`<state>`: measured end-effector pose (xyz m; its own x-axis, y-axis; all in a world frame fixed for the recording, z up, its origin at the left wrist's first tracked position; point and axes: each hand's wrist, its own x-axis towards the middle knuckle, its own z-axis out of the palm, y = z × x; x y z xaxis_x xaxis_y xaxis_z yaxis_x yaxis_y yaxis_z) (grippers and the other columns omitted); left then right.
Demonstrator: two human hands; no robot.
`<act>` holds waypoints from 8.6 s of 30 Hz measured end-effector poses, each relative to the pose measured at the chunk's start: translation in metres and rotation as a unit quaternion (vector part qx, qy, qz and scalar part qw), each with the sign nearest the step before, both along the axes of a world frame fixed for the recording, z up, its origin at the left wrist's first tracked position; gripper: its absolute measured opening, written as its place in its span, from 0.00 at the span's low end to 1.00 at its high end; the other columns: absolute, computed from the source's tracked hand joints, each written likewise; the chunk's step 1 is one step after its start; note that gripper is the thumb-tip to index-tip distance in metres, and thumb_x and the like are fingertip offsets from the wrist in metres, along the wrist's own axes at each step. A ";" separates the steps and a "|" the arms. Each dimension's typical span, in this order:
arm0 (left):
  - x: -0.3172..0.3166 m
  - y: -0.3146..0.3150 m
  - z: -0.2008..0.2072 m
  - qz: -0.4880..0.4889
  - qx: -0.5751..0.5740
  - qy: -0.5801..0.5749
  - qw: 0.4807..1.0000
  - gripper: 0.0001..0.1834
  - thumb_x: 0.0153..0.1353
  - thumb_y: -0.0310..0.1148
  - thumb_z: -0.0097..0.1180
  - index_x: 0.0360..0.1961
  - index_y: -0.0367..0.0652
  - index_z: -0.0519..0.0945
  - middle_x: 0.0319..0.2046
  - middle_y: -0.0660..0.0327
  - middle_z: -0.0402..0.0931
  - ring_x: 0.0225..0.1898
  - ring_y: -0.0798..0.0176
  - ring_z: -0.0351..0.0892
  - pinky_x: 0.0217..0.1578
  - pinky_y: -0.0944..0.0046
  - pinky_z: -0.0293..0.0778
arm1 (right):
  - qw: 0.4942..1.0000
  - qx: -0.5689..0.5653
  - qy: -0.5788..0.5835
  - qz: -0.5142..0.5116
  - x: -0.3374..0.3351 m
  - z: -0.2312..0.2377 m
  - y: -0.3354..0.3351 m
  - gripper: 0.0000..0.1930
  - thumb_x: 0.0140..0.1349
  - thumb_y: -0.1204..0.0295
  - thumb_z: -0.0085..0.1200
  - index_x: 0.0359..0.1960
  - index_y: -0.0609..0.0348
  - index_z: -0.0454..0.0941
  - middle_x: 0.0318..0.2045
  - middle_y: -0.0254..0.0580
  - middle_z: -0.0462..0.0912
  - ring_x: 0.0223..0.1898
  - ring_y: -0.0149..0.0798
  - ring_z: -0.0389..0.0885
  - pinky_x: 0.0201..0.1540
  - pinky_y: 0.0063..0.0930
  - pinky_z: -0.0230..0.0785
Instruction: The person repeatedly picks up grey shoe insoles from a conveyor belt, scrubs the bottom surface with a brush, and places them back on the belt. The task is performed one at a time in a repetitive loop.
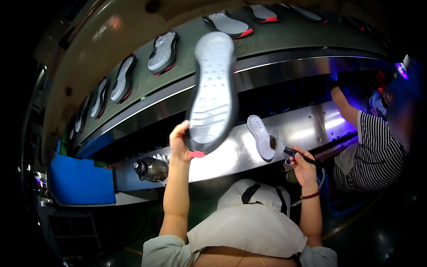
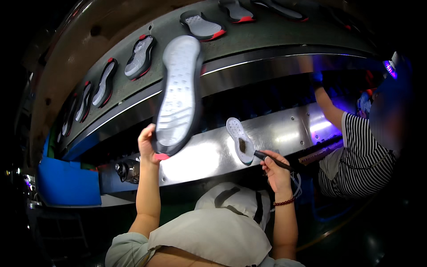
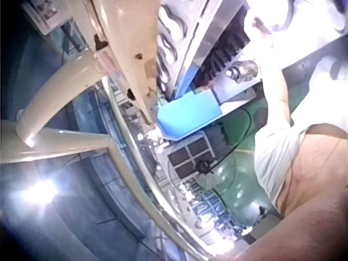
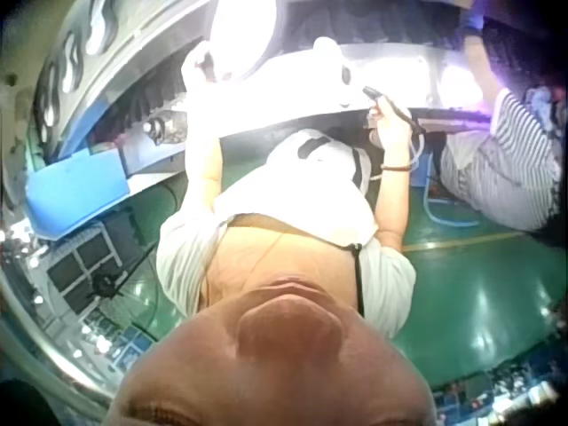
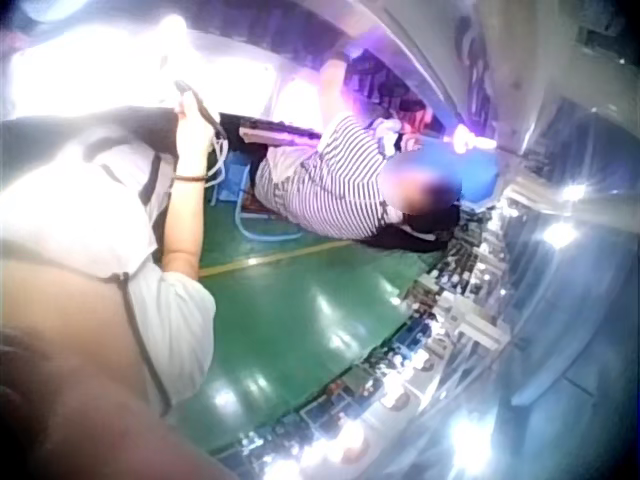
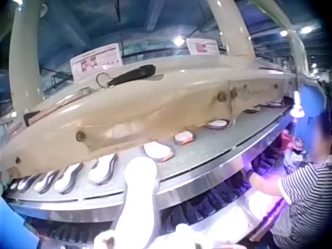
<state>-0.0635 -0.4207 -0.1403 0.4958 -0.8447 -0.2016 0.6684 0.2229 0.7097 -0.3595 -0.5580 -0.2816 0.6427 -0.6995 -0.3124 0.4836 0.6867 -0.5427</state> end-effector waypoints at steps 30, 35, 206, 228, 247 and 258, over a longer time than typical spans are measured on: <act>-0.093 -0.009 -0.068 -0.051 0.028 0.057 0.997 0.50 0.49 0.74 0.20 0.59 0.42 0.58 0.53 0.52 0.63 0.53 0.54 0.66 0.54 0.55 0.62 | 0.900 -0.405 0.108 0.121 0.105 0.120 -0.013 0.07 0.49 0.80 0.57 0.31 0.66 0.78 0.27 0.41 0.81 0.28 0.25 0.77 0.33 0.17 0.70; -0.089 -0.011 -0.066 0.056 0.056 0.004 0.997 0.45 0.53 0.71 0.24 0.57 0.45 0.62 0.54 0.58 0.64 0.54 0.59 0.63 0.55 0.59 0.59 | 0.647 -0.743 0.164 -0.043 0.106 0.121 0.035 0.07 0.40 0.77 0.58 0.25 0.60 0.78 0.25 0.43 0.79 0.29 0.40 0.78 0.33 0.28 0.67; -0.126 -0.039 -0.033 -0.123 0.008 0.122 0.985 0.50 0.49 0.74 0.18 0.60 0.42 0.58 0.52 0.45 0.65 0.50 0.46 0.69 0.52 0.50 0.64 | 0.898 -0.430 0.043 0.085 0.041 0.143 -0.037 0.08 0.49 0.81 0.56 0.33 0.68 0.78 0.25 0.40 0.80 0.25 0.25 0.77 0.27 0.14 0.69; -0.104 -0.058 -0.017 -0.050 -0.149 -0.060 0.986 0.52 0.47 0.75 0.27 0.60 0.40 0.53 0.50 0.39 0.63 0.47 0.41 0.68 0.48 0.47 0.67 | 0.795 -0.599 -0.016 0.098 0.021 0.115 -0.021 0.09 0.43 0.77 0.62 0.29 0.57 0.81 0.27 0.34 0.80 0.31 0.31 0.71 0.39 0.22 0.62; -0.090 -0.065 -0.004 -0.035 -0.182 -0.091 0.978 0.51 0.49 0.73 0.27 0.61 0.38 0.51 0.52 0.35 0.60 0.49 0.35 0.66 0.49 0.44 0.66 | 0.809 -0.549 0.006 0.212 -0.009 0.098 -0.024 0.11 0.43 0.81 0.61 0.31 0.59 0.81 0.32 0.38 0.81 0.39 0.31 0.72 0.45 0.23 0.64; -0.119 -0.053 -0.013 0.020 -0.123 0.038 0.991 0.51 0.51 0.73 0.26 0.61 0.38 0.52 0.56 0.46 0.59 0.54 0.48 0.64 0.54 0.53 0.62 | 0.961 -0.080 -0.183 0.193 0.000 0.080 -0.017 0.09 0.51 0.79 0.54 0.34 0.65 0.73 0.40 0.52 0.76 0.43 0.41 0.76 0.49 0.37 0.69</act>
